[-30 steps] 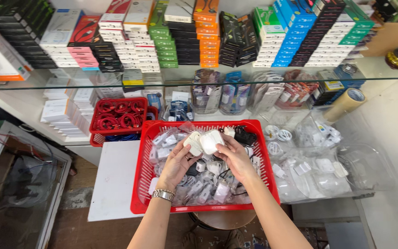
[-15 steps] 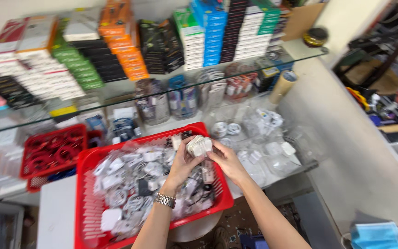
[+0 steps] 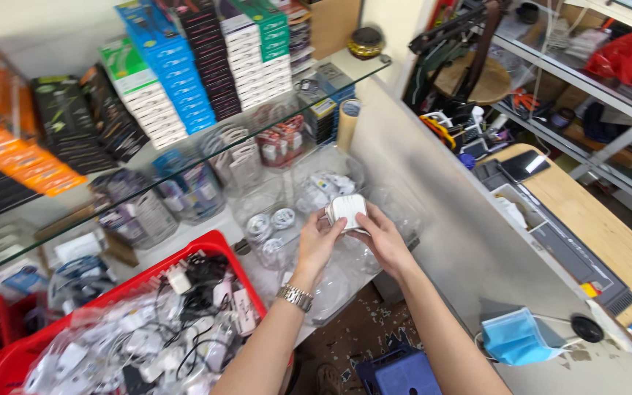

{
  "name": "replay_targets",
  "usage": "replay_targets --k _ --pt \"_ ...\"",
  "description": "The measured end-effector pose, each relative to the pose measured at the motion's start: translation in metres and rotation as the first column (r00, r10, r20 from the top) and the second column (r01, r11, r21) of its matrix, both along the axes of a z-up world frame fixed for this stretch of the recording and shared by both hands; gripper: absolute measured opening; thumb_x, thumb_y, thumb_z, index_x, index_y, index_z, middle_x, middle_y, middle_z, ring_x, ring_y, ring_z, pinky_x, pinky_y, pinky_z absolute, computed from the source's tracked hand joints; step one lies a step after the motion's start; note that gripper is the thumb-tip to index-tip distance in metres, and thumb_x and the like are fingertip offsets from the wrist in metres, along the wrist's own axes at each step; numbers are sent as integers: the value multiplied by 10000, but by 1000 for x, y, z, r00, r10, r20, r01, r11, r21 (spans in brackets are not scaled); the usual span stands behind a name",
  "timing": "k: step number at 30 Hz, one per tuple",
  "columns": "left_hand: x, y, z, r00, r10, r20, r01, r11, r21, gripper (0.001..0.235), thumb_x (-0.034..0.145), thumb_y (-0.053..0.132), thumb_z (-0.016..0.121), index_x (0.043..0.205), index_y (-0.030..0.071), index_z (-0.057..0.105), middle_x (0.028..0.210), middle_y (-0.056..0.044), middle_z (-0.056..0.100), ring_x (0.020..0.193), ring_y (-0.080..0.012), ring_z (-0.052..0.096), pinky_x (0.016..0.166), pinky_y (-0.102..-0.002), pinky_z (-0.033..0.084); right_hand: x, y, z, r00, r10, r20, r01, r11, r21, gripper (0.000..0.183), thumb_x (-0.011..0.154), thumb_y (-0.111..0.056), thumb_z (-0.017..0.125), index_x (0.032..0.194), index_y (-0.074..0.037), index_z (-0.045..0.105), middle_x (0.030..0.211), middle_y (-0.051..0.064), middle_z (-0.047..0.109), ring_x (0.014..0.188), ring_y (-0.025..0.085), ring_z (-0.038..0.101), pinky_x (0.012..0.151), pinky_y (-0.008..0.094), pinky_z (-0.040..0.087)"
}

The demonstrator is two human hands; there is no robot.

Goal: The person sorts small electronic accessories from a red basket onto a glass counter. They pick up items such as cables, adapters, and chargers one by one, place them into clear plastic bags, and arrange them on the counter. The process is repetitive and continues throughout the clip.

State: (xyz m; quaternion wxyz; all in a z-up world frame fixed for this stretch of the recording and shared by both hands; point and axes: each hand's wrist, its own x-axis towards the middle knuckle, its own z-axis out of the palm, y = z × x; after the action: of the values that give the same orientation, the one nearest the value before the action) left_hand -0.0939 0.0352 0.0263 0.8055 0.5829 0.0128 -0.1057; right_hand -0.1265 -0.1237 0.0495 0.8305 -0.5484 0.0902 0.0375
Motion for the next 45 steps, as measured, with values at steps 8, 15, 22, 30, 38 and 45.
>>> replay_targets --k 8,15,22,30,38,45 --pt "67 -120 -98 951 -38 -306 41 999 4 391 945 237 666 1255 13 586 1100 -127 673 889 -181 639 739 -375 505 65 -93 -113 936 -202 -290 257 952 166 290 989 -150 578 1231 9 593 1094 138 675 927 243 680 791 435 541" --pt "101 -131 -157 830 -57 -555 0 995 -103 279 927 262 542 1105 78 655 1116 -102 652 1009 -251 612 829 -458 489 126 -109 -208 721 -247 -647 360 932 46 237 985 -143 583 1209 -81 630 1114 107 679 983 263 666 799 471 554" --pt "117 -120 -182 758 42 -651 -92 995 -43 335 907 222 574 1190 43 575 1130 -130 508 976 -262 449 1006 -576 428 131 -105 -235 752 -355 -555 518 839 165 329 951 -109 586 1271 -33 599 1269 162 641 1048 316 671 854 518 557" --pt "128 -112 -170 711 34 -702 -122 990 -75 320 883 189 565 1194 113 558 1191 -97 514 1091 -311 462 1024 -595 351 137 -99 -232 671 -194 -715 552 775 308 392 1035 -235 468 1358 -21 524 1351 194 604 1229 348 596 1032 582 448" --pt "128 -83 -141 856 -223 -466 98 956 -277 255 995 198 593 1136 -11 562 1079 -134 604 946 -262 543 953 -485 451 130 -92 -170 763 -153 -628 426 850 311 432 1040 -313 475 1341 -10 536 1330 163 626 1210 305 614 1044 519 453" --pt "90 -50 -34 973 -95 -212 72 991 -115 393 1012 192 456 1293 -25 621 1195 -175 730 1060 -258 715 932 -374 569 99 -50 -76 965 -188 -180 192 981 4 345 989 -273 594 1253 -59 654 1220 105 685 1088 188 609 927 355 453"
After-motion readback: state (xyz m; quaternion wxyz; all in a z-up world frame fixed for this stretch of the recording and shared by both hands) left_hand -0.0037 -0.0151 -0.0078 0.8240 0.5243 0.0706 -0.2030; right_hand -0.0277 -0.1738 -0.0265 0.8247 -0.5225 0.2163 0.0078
